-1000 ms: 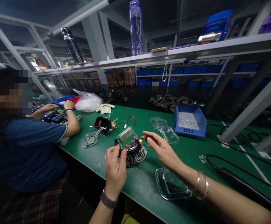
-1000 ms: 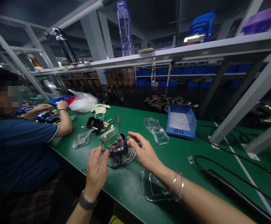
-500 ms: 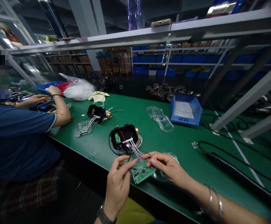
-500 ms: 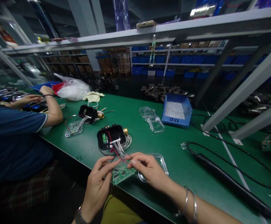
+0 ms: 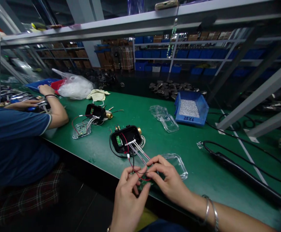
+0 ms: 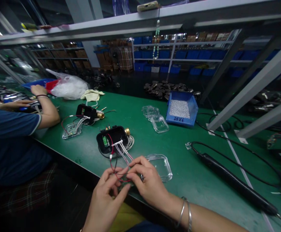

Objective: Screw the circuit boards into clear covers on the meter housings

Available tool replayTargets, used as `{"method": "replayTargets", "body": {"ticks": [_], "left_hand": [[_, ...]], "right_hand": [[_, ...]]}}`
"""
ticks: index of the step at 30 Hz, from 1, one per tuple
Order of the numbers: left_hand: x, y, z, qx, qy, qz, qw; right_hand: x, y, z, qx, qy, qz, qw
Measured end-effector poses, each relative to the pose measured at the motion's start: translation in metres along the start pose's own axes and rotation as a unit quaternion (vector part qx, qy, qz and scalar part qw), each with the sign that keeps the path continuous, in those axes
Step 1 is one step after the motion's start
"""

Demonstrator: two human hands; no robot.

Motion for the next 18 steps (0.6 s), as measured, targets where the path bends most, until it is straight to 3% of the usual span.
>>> {"method": "replayTargets", "body": {"ticks": [2, 6, 14, 18], "left_hand": [[-0.006, 0.004, -0.003, -0.014, -0.005, 0.001, 1.000], [-0.008, 0.003, -0.006, -0.037, 0.045, 0.002, 0.998], [-0.003, 0.006, -0.004, -0.088, 0.166, 0.027, 0.982], [-0.002, 0.011, -0.001, -0.124, 0.162, 0.030, 0.978]], "right_hand": [[0.004, 0.001, -0.002, -0.014, 0.036, 0.024, 0.999], [0.013, -0.003, -0.007, -0.025, 0.071, 0.057, 0.996], [0.012, -0.024, -0.023, 0.013, -0.003, 0.034, 0.999], [0.036, -0.012, -0.025, 0.013, -0.015, -0.047, 0.999]]}}
Point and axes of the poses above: each hand's wrist, its own z-axis towards the middle knuckle, its own x-axis out of the back of the hand, y = z × x, the point moved 8 cm from there along z, towards the middle knuckle, and after that the axes turned 6 degrees about -z, right-handed, at the moved point
